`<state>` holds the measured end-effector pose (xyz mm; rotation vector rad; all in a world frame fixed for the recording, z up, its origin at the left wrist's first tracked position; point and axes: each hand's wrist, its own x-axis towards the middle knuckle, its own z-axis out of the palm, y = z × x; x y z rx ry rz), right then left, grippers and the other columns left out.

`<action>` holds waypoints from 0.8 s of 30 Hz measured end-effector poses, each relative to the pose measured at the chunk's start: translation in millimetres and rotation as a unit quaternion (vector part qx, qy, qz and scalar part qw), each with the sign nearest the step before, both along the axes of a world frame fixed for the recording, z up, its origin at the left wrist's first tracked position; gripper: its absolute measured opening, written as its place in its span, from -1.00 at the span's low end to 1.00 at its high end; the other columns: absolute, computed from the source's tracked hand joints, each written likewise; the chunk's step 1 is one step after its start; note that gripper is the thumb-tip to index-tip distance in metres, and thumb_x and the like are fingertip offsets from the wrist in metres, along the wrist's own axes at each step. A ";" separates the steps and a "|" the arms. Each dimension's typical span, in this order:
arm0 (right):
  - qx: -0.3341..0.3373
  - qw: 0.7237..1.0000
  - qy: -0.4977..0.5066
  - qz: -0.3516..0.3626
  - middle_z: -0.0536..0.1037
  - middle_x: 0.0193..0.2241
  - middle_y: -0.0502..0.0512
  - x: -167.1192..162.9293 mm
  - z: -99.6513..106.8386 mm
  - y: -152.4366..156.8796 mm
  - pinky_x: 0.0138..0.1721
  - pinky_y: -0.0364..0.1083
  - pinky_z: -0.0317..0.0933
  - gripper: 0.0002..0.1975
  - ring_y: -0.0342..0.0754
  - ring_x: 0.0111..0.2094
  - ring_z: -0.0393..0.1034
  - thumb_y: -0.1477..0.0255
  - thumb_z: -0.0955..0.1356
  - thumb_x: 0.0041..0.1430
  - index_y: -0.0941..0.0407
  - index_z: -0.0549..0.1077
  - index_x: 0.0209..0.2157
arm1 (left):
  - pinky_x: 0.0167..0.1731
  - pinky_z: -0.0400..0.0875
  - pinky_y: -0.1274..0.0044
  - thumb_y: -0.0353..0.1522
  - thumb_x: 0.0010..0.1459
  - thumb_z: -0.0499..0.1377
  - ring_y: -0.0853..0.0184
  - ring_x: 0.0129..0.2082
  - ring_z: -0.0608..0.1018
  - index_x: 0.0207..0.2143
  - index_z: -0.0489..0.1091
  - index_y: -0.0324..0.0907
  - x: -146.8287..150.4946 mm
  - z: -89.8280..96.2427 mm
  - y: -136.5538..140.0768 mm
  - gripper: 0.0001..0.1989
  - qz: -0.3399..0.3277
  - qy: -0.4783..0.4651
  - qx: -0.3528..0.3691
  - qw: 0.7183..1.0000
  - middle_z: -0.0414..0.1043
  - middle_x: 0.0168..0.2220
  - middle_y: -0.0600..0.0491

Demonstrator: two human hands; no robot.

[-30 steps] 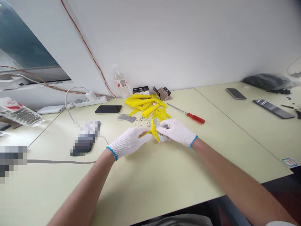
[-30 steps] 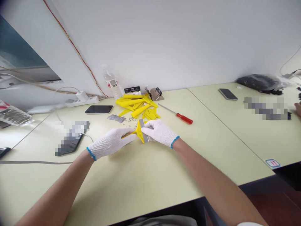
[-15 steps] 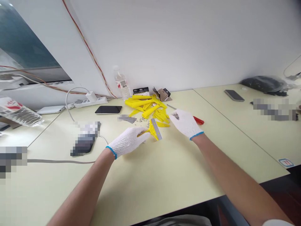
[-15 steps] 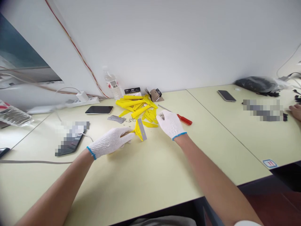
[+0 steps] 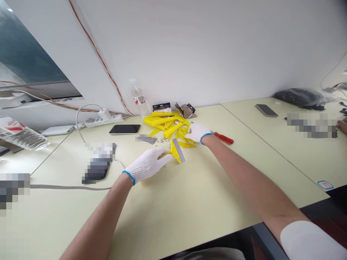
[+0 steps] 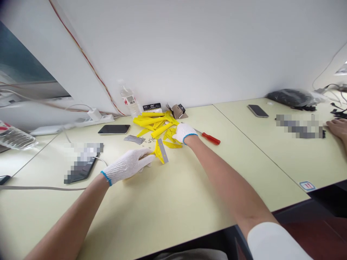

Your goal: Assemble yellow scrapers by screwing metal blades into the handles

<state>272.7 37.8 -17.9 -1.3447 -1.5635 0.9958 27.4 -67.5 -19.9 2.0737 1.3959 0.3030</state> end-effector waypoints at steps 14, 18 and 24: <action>-0.058 0.995 0.003 0.079 0.54 -0.62 0.08 26.8 13.4 -16.1 -0.58 -0.29 0.18 -0.49 -0.18 -0.54 0.52 -0.05 0.23 0.27 0.07 0.55 -0.37 | -0.09 0.58 0.35 -0.19 0.40 0.20 0.25 -0.09 0.58 0.06 0.48 -0.23 3.8 9.2 -4.7 -0.66 -0.003 -0.005 -0.009 1.000 0.51 0.01 -0.08; -0.073 0.992 -0.017 0.101 0.61 -0.48 0.08 35.9 14.2 -27.7 -0.62 -0.22 0.26 -0.54 0.07 -0.33 0.62 -0.17 0.33 0.23 -0.11 0.52 -0.14 | -0.07 0.58 0.33 -0.19 0.40 0.20 0.23 -0.07 0.58 0.07 0.48 -0.23 4.2 9.6 -5.4 -0.65 0.000 -0.006 -0.009 1.000 0.51 0.03 -0.08; -0.062 0.995 -0.046 0.057 0.53 -0.03 0.21 33.3 2.0 -48.5 -0.09 -0.02 0.49 -0.58 -0.03 -0.09 0.51 0.17 0.36 0.47 0.20 0.46 0.13 | -0.09 0.58 0.34 -0.18 0.39 0.21 0.22 -0.09 0.59 0.06 0.48 -0.25 6.0 9.7 -4.1 -0.64 0.008 -0.002 0.000 1.000 0.51 0.00 -0.07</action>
